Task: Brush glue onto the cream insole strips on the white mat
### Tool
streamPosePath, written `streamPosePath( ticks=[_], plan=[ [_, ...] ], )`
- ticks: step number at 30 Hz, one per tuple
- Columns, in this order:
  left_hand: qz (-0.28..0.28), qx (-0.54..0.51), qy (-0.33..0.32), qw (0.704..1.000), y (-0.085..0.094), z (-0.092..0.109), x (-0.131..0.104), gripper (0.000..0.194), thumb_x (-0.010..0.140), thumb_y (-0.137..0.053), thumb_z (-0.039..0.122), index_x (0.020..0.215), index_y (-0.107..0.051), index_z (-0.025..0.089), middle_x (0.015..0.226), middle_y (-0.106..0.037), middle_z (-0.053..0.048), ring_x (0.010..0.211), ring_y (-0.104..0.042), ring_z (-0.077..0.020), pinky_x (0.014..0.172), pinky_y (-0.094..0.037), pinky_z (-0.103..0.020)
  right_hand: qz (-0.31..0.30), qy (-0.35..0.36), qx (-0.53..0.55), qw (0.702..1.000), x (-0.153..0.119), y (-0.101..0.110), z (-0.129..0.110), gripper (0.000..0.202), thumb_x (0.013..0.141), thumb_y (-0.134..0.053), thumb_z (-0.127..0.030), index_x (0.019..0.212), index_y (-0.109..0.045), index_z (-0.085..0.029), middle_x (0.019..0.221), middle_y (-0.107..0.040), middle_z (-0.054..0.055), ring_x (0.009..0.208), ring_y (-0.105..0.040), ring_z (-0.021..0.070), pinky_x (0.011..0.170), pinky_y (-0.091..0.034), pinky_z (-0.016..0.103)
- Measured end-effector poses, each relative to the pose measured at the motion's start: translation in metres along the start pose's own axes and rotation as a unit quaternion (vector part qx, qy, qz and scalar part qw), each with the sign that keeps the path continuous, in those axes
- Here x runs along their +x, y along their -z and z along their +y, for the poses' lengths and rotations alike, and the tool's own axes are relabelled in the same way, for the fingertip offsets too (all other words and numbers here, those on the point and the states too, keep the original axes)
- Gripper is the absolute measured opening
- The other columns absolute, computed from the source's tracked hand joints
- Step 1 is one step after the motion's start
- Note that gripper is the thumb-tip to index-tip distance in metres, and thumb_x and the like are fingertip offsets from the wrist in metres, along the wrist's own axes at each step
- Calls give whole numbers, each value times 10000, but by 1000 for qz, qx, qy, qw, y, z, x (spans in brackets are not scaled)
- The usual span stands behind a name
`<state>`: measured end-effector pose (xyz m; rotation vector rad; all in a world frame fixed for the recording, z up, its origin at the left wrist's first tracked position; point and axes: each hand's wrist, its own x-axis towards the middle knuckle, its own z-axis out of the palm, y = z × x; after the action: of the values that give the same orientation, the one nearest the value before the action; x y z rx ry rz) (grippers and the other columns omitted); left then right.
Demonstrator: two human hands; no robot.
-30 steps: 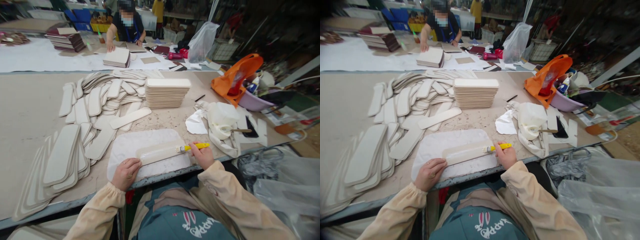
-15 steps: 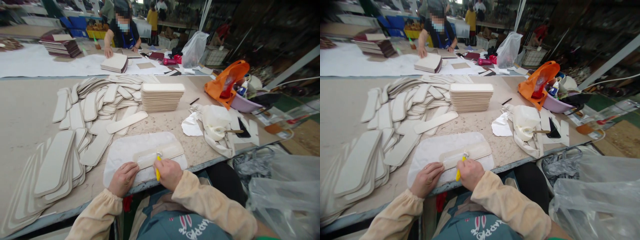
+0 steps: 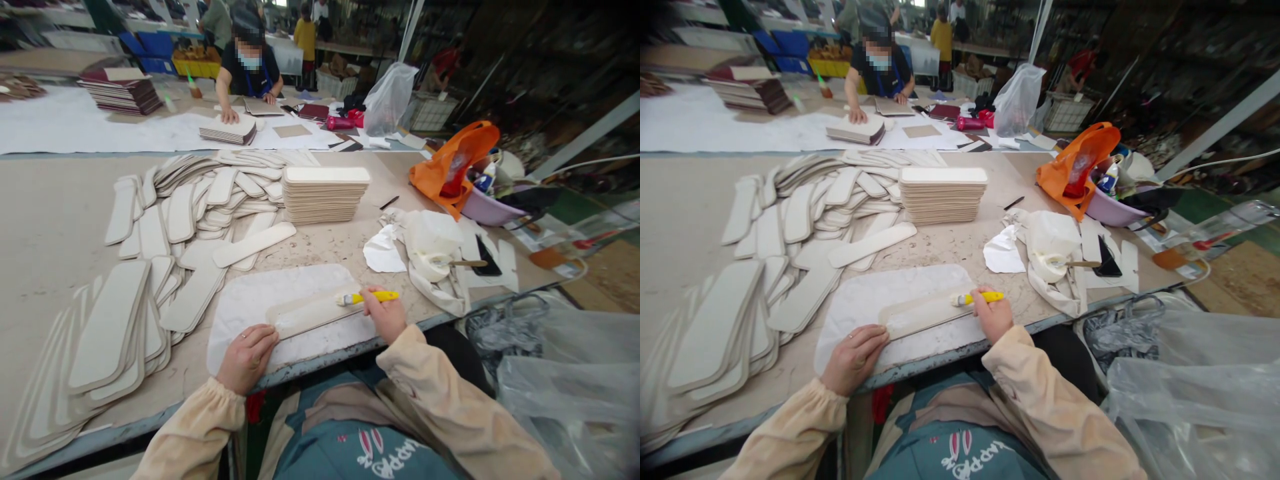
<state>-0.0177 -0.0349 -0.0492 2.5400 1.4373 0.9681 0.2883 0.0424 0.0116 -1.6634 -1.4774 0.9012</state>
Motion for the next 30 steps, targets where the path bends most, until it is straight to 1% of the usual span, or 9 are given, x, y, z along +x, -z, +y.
streamPosePath(
  ticks=[2, 4, 9, 13, 16, 20, 24, 27, 30],
  plan=[
    [3, 0, 2, 1000, 0, 0, 0, 167, 833, -559, 137, 951, -664, 192, 939, -685, -60, 906, -621, -176, 812, -550, -319, 26, -11, 7, 1000, 2, 13, 0, 283, 819, -524, -433, 669, -545, -194, 466, -514, -31, 492, -515, 144, 581, -421, 256],
    [6, 2, 2, 1000, 0, 1, 1, 160, 830, -563, 135, 938, -666, 191, 930, -686, -58, 900, -621, -176, 807, -550, -320, 2, -16, 53, 998, -5, 8, -8, 285, 823, -520, -454, 703, -537, -196, 457, -493, -47, 448, -471, 131, 526, -395, 250],
    [1, -5, 7, 1000, 0, 2, 1, 165, 819, -575, 124, 945, -660, 186, 940, -685, -60, 903, -619, -171, 823, -545, -321, -157, 14, 164, 974, -38, -54, -32, 244, 870, -479, -417, 788, -538, -195, 513, -527, -50, 448, -441, 102, 472, -362, 213],
    [-3, -9, 16, 1000, -1, 1, -1, 180, 812, -583, 120, 960, -657, 193, 944, -683, -58, 919, -616, -172, 830, -543, -322, -200, 53, 130, 970, -45, -80, -30, 218, 885, -470, -368, 790, -558, -193, 515, -547, -51, 487, -493, 98, 551, -400, 207],
    [-6, -17, 20, 1000, -2, 0, -2, 188, 809, -588, 117, 966, -655, 195, 959, -681, -56, 934, -611, -174, 844, -539, -330, -167, 57, 78, 981, -35, -62, -16, 225, 886, -462, -372, 792, -562, -193, 511, -546, -52, 495, -518, 104, 571, -410, 213],
    [-8, -24, 18, 1000, -1, -1, -3, 191, 811, -583, 109, 966, -652, 195, 962, -678, -54, 941, -604, -171, 854, -531, -333, -78, 50, -12, 996, -17, -11, 5, 269, 880, -455, -412, 777, -566, -190, 493, -549, -42, 513, -557, 132, 591, -430, 233],
    [-8, -21, 8, 1000, 0, 1, 0, 185, 810, -582, 98, 961, -650, 180, 958, -676, -63, 934, -603, -176, 843, -532, -333, -11, 71, -124, 990, -9, 31, 11, 285, 890, -443, -434, 828, -585, -194, 511, -566, -30, 507, -570, 148, 545, -414, 240],
    [-5, -16, 0, 1000, 0, 1, 2, 180, 814, -576, 99, 958, -651, 177, 955, -676, -67, 928, -606, -182, 833, -535, -336, 23, 154, -198, 968, -14, 39, 10, 255, 912, -436, -386, 874, -596, -192, 630, -626, 3, 580, -597, 150, 570, -410, 239],
    [-5, -12, -8, 1000, 0, -1, 2, 184, 817, -573, 102, 965, -653, 176, 954, -677, -70, 922, -610, -183, 825, -536, -335, 26, 249, -294, 922, -24, 25, 9, 223, 920, -434, -305, 881, -613, -179, 732, -659, 47, 667, -614, 166, 608, -403, 250]
  ],
)
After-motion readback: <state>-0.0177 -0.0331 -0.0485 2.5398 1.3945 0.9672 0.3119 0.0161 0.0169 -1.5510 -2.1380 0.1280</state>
